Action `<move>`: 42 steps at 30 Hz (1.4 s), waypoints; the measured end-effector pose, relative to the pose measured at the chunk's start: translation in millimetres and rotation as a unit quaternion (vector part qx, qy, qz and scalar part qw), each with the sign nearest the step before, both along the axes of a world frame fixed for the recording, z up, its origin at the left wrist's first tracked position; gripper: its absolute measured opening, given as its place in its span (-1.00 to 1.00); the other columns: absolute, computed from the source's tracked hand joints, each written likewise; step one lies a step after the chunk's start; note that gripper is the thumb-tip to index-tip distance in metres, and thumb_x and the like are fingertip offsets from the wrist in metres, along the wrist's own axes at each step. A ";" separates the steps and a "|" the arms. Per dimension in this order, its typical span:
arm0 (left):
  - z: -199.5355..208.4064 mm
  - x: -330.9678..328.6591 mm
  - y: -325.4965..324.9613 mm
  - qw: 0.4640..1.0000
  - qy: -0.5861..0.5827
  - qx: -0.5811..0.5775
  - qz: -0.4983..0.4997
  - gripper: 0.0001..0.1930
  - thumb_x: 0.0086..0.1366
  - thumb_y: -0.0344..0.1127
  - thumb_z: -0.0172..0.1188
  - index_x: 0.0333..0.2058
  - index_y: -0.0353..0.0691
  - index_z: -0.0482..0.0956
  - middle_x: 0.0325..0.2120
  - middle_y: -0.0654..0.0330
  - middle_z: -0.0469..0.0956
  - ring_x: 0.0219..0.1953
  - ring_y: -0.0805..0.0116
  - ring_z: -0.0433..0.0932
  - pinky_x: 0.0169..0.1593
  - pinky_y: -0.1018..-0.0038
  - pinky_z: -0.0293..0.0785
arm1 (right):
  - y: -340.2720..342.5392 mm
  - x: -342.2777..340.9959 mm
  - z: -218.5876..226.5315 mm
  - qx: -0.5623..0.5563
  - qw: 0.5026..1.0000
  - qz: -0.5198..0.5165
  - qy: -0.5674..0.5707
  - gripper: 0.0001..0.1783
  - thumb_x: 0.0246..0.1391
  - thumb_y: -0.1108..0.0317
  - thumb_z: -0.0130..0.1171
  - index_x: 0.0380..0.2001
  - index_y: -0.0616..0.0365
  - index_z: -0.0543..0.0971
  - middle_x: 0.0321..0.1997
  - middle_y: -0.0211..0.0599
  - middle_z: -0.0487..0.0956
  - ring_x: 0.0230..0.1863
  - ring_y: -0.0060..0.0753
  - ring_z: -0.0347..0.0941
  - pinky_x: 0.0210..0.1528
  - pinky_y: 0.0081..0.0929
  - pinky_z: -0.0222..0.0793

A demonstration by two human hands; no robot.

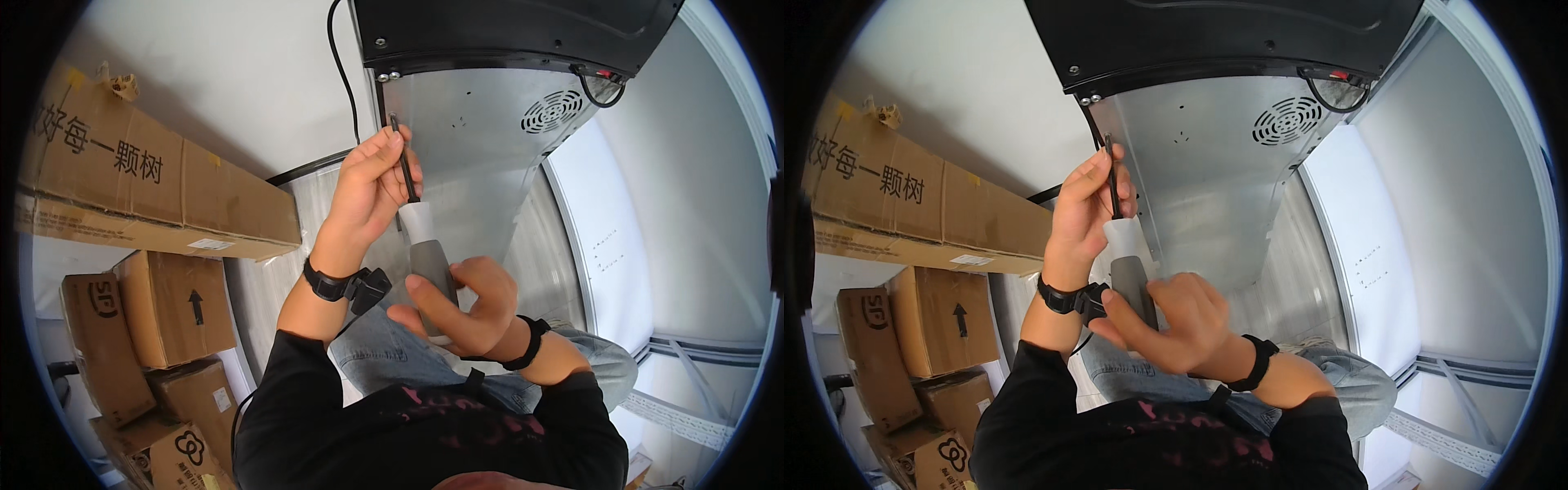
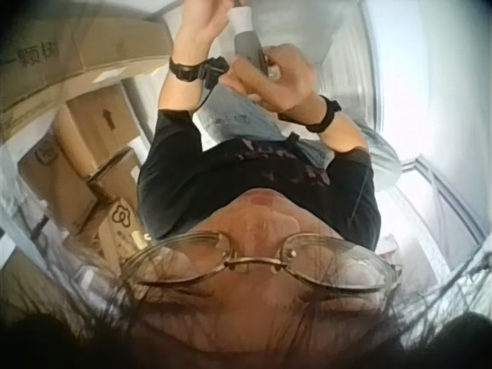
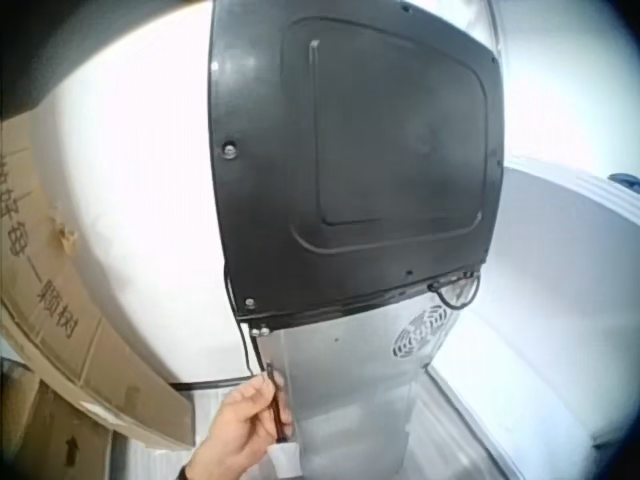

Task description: The person wipes the interior of an electronic device with a blue cloth, then uses a screwdriver to attach screws to the device's casing. The person secures a metal backplate to the device.

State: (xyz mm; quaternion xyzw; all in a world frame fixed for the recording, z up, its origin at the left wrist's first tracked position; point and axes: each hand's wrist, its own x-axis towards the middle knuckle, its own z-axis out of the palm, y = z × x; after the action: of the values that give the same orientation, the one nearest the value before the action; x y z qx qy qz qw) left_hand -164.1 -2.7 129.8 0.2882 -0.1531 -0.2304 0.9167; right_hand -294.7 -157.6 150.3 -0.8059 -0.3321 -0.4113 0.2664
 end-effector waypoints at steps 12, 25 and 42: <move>5.4 -9.9 -2.8 0.999 0.029 -0.027 0.019 -0.83 0.40 -0.27 -0.06 -0.19 -0.22 0.42 -0.53 0.21 0.54 -0.55 0.31 0.53 -0.49 0.53 0.46 | 0.6 -3.5 0.1 -0.015 0.998 0.062 -0.026 -0.54 -0.21 0.12 0.46 -0.19 -0.02 0.59 -0.05 0.00 0.43 -0.57 -0.44 0.37 -0.60 -0.60 0.32; 4.0 -8.0 -1.7 0.999 0.017 -0.044 0.012 -0.84 0.34 -0.31 0.04 -0.17 -0.22 0.41 -0.47 0.19 0.54 -0.54 0.35 0.52 -0.44 0.54 0.48 | 8.6 -5.2 7.2 0.044 0.998 0.043 -0.026 -0.50 -0.14 0.29 0.33 -0.04 -0.11 0.50 -0.08 -0.07 0.44 -0.51 -0.43 0.39 -0.45 -0.58 0.39; 8.5 -5.4 -3.7 0.999 0.026 -0.011 0.031 -0.84 0.39 -0.26 -0.03 -0.16 -0.19 0.40 -0.50 0.27 0.48 -0.55 0.41 0.43 -0.48 0.56 0.40 | 8.7 3.0 7.1 0.127 0.990 0.041 -0.053 -0.67 -0.16 0.32 0.32 -0.24 0.01 0.55 -0.15 -0.05 0.48 -0.61 -0.50 0.34 -0.62 -0.67 0.26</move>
State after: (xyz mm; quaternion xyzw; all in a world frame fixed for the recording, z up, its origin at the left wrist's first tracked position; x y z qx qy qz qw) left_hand -169.5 -6.4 138.2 0.2765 -0.1230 -0.2073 0.9303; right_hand -291.7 -148.9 157.4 -0.7285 -0.3232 -0.4811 0.3654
